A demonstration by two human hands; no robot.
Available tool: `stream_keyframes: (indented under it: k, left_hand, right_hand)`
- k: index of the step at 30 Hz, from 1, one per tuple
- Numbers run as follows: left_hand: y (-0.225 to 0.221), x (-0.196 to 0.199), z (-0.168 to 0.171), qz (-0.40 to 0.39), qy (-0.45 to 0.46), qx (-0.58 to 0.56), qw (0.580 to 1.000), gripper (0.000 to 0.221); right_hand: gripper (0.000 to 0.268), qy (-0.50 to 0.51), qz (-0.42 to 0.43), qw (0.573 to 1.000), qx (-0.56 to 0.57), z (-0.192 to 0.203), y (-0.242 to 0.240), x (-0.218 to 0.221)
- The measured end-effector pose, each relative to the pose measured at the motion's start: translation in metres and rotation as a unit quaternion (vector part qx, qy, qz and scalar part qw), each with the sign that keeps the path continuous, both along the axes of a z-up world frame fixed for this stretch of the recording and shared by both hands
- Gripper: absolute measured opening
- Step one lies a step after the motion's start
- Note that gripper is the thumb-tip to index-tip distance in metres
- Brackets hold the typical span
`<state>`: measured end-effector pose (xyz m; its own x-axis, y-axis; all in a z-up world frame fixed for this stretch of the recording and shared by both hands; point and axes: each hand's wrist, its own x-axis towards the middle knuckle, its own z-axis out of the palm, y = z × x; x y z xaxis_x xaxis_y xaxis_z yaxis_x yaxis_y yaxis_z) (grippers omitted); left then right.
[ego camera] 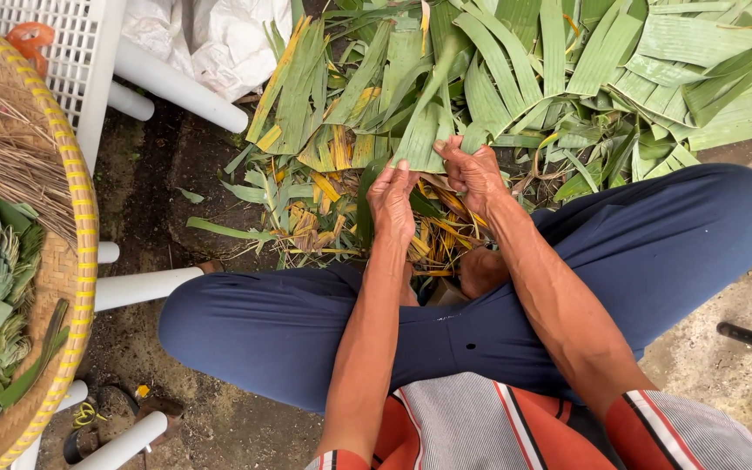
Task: A person strips the midrib from banana leaves using a knife and then tears the leaves into strips by hand.
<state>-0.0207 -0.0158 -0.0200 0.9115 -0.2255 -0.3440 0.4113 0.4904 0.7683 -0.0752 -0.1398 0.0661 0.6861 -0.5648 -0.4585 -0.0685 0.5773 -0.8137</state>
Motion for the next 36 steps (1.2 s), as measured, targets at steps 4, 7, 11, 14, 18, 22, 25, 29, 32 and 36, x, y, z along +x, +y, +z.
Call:
stream_keyframes:
  k: [4,7,11,14,18,22,25,29,32,36]
  left_hand:
    - [0.003,0.002,0.006,0.012,0.053,-0.091,0.994,0.043]
    - [0.000,-0.003,0.031,0.029,0.048,-0.102,0.993,0.038]
    - [0.007,0.001,0.025,0.045,0.048,-0.093,0.993,0.036]
    - [0.019,0.015,0.004,0.045,0.051,-0.092,0.993,0.035]
    - [0.011,0.019,-0.006,0.005,0.062,-0.099,0.993,0.033]
    - [0.008,0.013,-0.010,-0.026,0.084,-0.096,0.992,0.030]
    - [0.006,0.008,0.027,-0.017,0.086,-0.098,0.991,0.028]
    - [0.010,0.011,0.017,-0.022,0.097,-0.110,0.989,0.030]
    - [0.011,0.011,0.021,-0.011,0.090,-0.122,0.988,0.029]
    - [0.013,0.012,0.005,-0.012,0.092,-0.132,0.987,0.030]
  right_hand:
    - [0.018,-0.011,-0.058,0.997,0.049,-0.032,-0.003,0.002]
    - [0.020,-0.010,-0.096,0.994,0.054,-0.015,0.006,0.004]
    - [0.012,0.009,-0.126,0.991,0.051,0.021,-0.020,-0.002]
    - [0.019,-0.018,-0.151,0.988,0.026,0.013,-0.056,-0.008]
    - [0.016,-0.056,-0.131,0.989,0.040,0.008,-0.058,-0.004]
    - [0.014,-0.071,-0.043,0.995,0.059,0.014,-0.035,-0.005]
    - [0.013,-0.081,-0.019,0.996,0.043,-0.004,-0.032,0.002]
    - [0.022,-0.106,-0.042,0.993,0.037,-0.008,-0.027,0.006]
    - [0.012,-0.105,-0.060,0.991,0.049,-0.012,-0.024,0.007]
    - [0.025,-0.055,-0.004,0.998,0.031,-0.007,-0.018,0.008]
